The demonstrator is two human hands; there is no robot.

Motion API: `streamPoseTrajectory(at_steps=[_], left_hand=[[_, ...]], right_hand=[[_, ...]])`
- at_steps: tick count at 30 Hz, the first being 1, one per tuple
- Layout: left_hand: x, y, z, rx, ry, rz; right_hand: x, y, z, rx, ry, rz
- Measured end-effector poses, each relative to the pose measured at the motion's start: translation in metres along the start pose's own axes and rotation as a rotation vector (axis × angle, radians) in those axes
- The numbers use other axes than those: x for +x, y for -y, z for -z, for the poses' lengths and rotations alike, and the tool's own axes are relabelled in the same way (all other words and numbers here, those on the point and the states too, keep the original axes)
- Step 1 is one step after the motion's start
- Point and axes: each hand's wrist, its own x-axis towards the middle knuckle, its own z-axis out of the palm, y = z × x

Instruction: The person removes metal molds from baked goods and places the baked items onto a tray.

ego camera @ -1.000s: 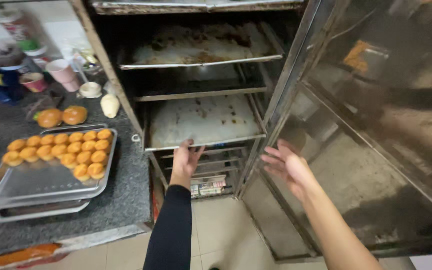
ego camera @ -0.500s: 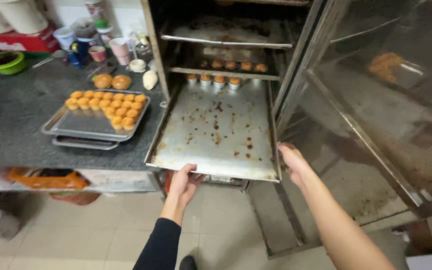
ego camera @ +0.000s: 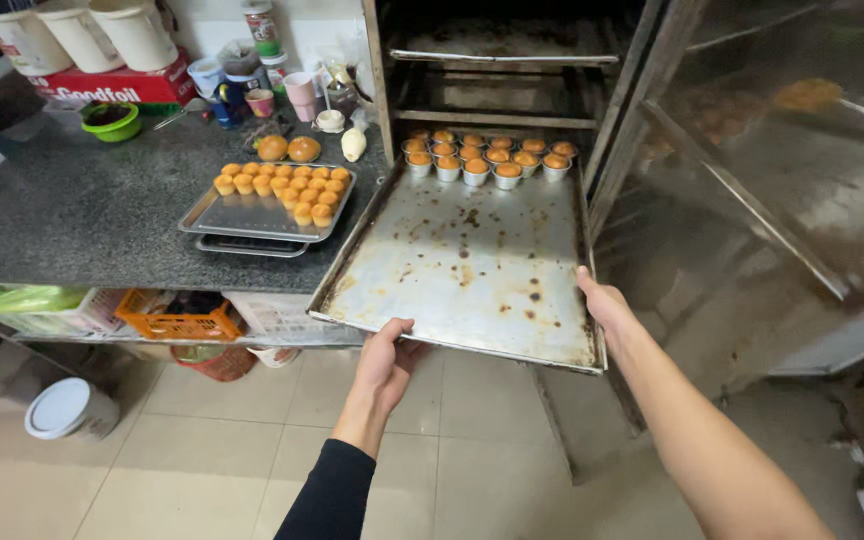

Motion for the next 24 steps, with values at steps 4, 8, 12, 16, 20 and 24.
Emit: streamPoseTrajectory(at_steps=[4,8,12,16,20,24], left_hand=[[-0.038,-0.014,0.025,0.023,0.047,0.000],[-0.085,-0.037,0.059,0.039,0.081,0.026],[-0.141,-0.063,0.094,0.047,0.086,0.009],[-0.179,-0.104,0.120,0.054,0.116,-0.024],[-0.207,-0.147,0.152,0.066,0.110,-0.103],[-0.221,-0.192,0.199,0.057,0.018,-0.202]], right_hand=[[-0.054,-0.020,-0.008,0.052,-0.024,0.018],[-0.120,-0.038,-0.028,0.102,-0.046,0.023],[-0.185,-0.053,-0.054,0.096,-0.077,0.047],[-0.235,-0.050,-0.095,0.021,-0.086,0.114],[-0.272,-0.037,-0.153,0.022,-0.004,0.088],[-0.292,-0.018,-0.230,0.082,0.107,0.076]])
